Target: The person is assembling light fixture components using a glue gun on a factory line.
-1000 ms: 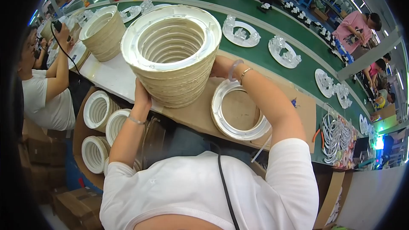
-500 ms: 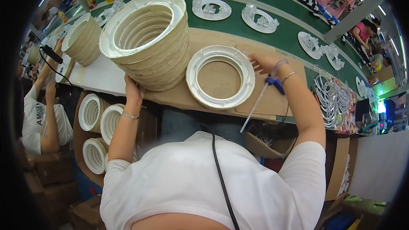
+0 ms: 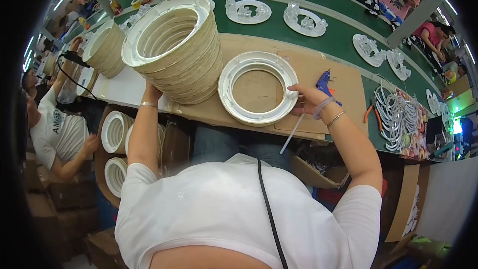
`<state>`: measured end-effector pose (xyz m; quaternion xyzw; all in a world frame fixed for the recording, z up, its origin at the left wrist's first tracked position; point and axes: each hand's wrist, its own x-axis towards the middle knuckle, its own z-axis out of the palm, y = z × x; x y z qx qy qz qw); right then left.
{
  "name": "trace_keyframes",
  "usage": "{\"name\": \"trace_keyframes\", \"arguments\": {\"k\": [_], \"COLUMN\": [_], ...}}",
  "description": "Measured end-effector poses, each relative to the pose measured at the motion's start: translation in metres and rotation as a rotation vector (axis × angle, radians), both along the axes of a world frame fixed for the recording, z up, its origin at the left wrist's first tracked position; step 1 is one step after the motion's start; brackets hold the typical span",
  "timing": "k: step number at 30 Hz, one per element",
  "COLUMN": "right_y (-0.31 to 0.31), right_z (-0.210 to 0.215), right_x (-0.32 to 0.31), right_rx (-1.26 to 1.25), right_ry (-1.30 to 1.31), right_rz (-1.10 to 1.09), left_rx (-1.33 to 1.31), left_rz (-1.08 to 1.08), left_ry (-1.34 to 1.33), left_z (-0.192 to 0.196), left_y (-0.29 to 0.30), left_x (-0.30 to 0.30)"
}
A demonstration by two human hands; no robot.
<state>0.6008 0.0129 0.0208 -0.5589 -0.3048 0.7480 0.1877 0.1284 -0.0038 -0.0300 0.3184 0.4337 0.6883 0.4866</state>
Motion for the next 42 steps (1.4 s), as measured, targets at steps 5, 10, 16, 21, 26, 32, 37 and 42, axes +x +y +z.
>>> {"name": "trace_keyframes", "arguments": {"k": [5, 10, 16, 21, 26, 32, 37, 42], "right_y": [0.019, 0.021, 0.019, 0.01, 0.01, 0.013, 0.011, 0.013], "right_z": [-0.012, 0.013, -0.03, -0.029, -0.02, -0.023, -0.022, -0.024], "right_x": [0.024, 0.03, 0.05, 0.056, 0.071, 0.08, 0.083, 0.093], "right_rx": [-0.021, 0.091, 0.093, 0.132, 0.152, 0.196, 0.201, 0.2], "right_ry": [0.087, 0.085, 0.111, 0.109, 0.069, 0.046, 0.074, -0.001], "right_rz": [-0.02, 0.061, 0.001, 0.015, 0.05, 0.029, 0.034, 0.053], "left_rx": [-0.033, -0.063, -0.198, -0.361, -0.206, -0.324, -0.278, -0.059], "left_rz": [0.033, 0.08, 0.242, 0.28, 0.365, 0.401, 0.44, 0.476], "left_ry": [-0.057, -0.181, -0.102, -0.246, -0.006, -0.025, -0.008, -0.035], "left_z": [0.016, 0.015, 0.002, 0.018, 0.015, 0.035, 0.008, -0.026], "left_y": [-0.014, -0.023, -0.033, -0.055, -0.045, -0.038, -0.032, -0.018], "left_x": [0.031, 0.064, 0.104, 0.124, 0.163, 0.183, 0.189, 0.196]}}
